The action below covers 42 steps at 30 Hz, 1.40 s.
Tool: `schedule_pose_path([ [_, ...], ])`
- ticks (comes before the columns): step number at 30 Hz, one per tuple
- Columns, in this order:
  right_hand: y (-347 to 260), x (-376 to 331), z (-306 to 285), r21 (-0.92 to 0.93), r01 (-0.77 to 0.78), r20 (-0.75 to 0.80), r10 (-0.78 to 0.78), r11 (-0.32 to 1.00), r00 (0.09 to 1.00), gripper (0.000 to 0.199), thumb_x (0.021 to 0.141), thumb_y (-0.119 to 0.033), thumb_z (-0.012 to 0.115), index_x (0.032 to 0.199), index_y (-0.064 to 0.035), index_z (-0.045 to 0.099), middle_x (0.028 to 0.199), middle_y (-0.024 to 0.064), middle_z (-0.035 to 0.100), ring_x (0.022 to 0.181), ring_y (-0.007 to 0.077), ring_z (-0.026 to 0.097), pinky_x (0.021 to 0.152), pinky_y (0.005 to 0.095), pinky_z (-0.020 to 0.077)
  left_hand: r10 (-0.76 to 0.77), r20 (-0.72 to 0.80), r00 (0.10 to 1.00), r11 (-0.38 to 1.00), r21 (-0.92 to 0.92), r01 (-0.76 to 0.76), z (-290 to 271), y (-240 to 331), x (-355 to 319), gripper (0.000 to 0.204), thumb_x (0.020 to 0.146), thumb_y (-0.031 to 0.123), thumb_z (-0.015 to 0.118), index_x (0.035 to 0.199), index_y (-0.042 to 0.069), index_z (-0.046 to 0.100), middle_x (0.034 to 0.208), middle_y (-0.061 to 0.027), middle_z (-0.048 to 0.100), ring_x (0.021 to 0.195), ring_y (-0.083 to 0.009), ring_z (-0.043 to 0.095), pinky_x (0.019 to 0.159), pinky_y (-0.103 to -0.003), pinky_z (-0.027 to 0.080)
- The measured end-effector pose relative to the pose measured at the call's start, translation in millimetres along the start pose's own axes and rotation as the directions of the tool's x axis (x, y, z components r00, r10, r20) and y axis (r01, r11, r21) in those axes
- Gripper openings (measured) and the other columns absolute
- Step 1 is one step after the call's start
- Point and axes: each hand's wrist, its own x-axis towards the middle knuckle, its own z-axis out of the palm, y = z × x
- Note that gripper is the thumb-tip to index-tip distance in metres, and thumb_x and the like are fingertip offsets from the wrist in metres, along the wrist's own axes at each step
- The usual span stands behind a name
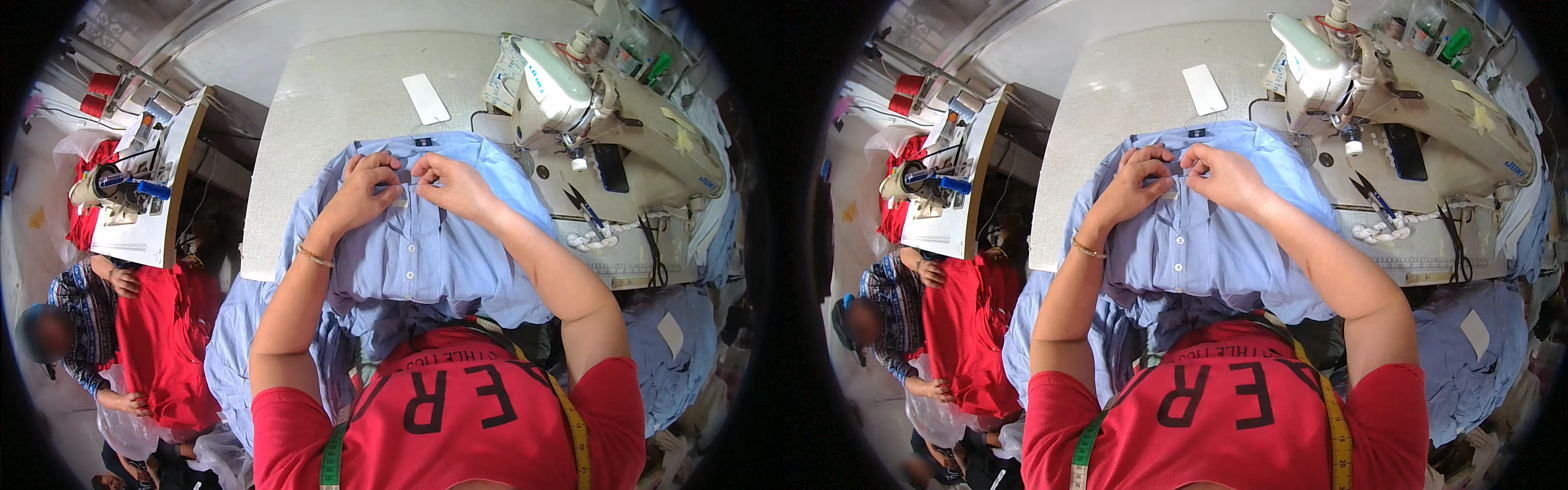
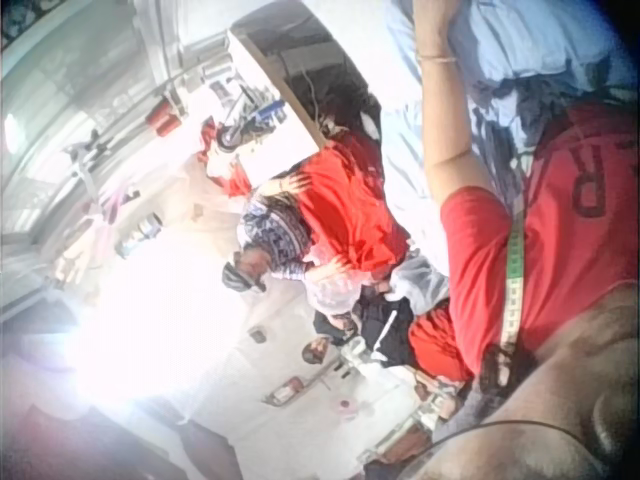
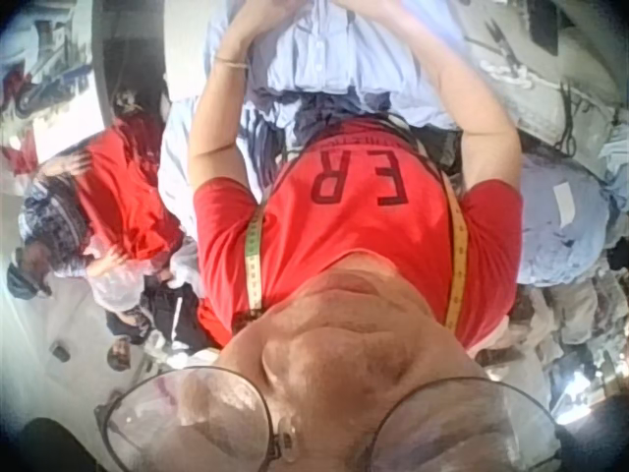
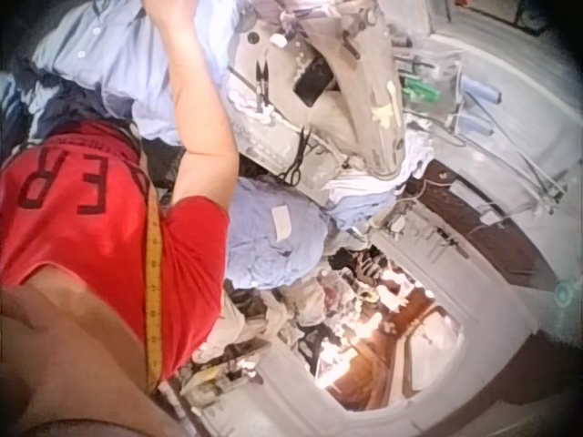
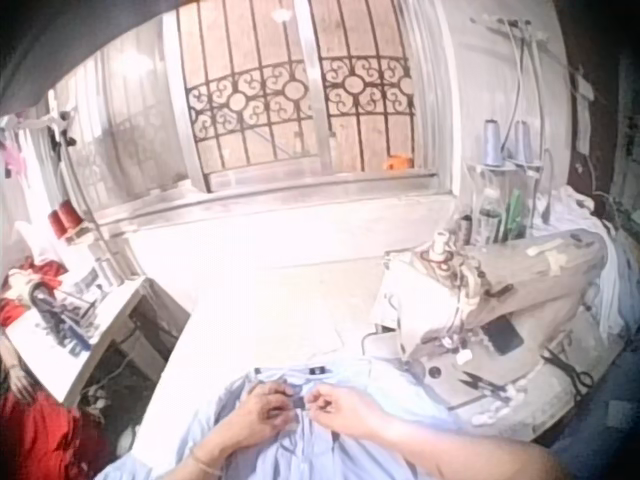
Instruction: The person handles a blue shirt at a workstation, attaches a brand tag to the collar area using a small plastic fastener, and then organizes a pile of shirts by folding and inspecting them.
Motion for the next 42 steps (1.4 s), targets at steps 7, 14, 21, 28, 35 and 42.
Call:
schedule_pose_path([
  [7, -2.3, 0.0, 0.8, -0.064, -0.008, -0.014, 0.008, 0.998, 1.000, 0.022, 0.075, -0.016, 0.061, 0.096, -0.0095, 0.058, 0.077, 0.0055, 0.065, 0.076, 0.0256, 0.063, 0.065, 0.0355, 0.0472, 0.025, -0.028, 0.999, 1.000, 0.002, -0.025, 3.4, -4.4, 1.0, 0.010, 0.077, 0.013, 0.065, 0.083, 0.006, 0.062, 0.115, -0.0060, 0.054, 0.121, -0.0235, 0.043, 0.109, -0.047, 0.013],
  [14, -14.0, -2.1, -0.5, -0.149, -0.024, 0.018, 0.027, 0.989, 0.999, 0.024, 0.076, -0.020, 0.061, 0.098, -0.0094, 0.060, 0.077, 0.0051, 0.064, 0.076, 0.0254, 0.063, 0.065, 0.0360, 0.0471, 0.002, -0.025, 1.000, 0.999, 0.052, 0.000, 1.8, -0.2, -0.3, 0.012, 0.080, 0.014, 0.066, 0.085, 0.004, 0.063, 0.116, -0.0069, 0.055, 0.123, -0.0247, 0.042, 0.109, -0.042, 0.017],
  [21, -12.6, -1.8, 5.7, -0.236, 0.036, -0.007, -0.039, 0.971, 0.999, 0.022, 0.077, -0.025, 0.063, 0.093, -0.0089, 0.065, 0.080, 0.0055, 0.063, 0.077, 0.0226, 0.062, 0.068, 0.0344, 0.0470, 0.014, -0.022, 1.000, 0.998, 0.067, -0.012, 3.2, -1.4, 1.2, 0.012, 0.081, 0.016, 0.066, 0.086, 0.005, 0.063, 0.116, -0.0055, 0.055, 0.124, -0.0237, 0.042, 0.109, -0.044, 0.015],
  [28, -10.9, 1.5, 11.0, -0.311, 0.066, -0.034, -0.081, 0.948, 0.996, 0.021, 0.077, -0.025, 0.063, 0.088, -0.0074, 0.065, 0.083, 0.0072, 0.064, 0.078, 0.0228, 0.063, 0.068, 0.0345, 0.0481, 0.084, -0.173, 0.981, 0.961, 0.276, -0.033, -7.0, 30.8, -16.5, 0.025, 0.075, 0.011, 0.067, 0.098, 0.004, 0.061, 0.113, -0.0097, 0.056, 0.111, -0.0273, 0.050, 0.100, -0.041, 0.030],
  [35, -11.9, 0.7, 9.6, -0.260, 0.029, -0.045, -0.042, 0.965, 0.998, 0.020, 0.078, -0.025, 0.062, 0.088, -0.0070, 0.064, 0.084, 0.0081, 0.065, 0.078, 0.0241, 0.064, 0.068, 0.0359, 0.0487, 0.079, -0.159, 0.984, 0.945, 0.325, -0.023, 40.3, 99.3, -95.0, 0.033, 0.070, 0.011, 0.069, 0.101, 0.003, 0.057, 0.108, -0.0104, 0.056, 0.097, -0.0288, 0.052, 0.084, -0.039, 0.040],
  [42, -9.9, 0.4, 13.3, -0.262, 0.012, -0.062, -0.030, 0.965, 0.998, 0.021, 0.079, -0.024, 0.063, 0.087, -0.0052, 0.063, 0.080, 0.0085, 0.062, 0.074, 0.0232, 0.061, 0.066, 0.0345, 0.0463, 0.060, -0.269, 0.961, 0.961, 0.277, 0.018, 56.1, 95.0, -101.5, 0.035, 0.072, 0.010, 0.068, 0.103, 0.002, 0.056, 0.109, -0.0112, 0.055, 0.095, -0.0284, 0.052, 0.084, -0.039, 0.038],
])
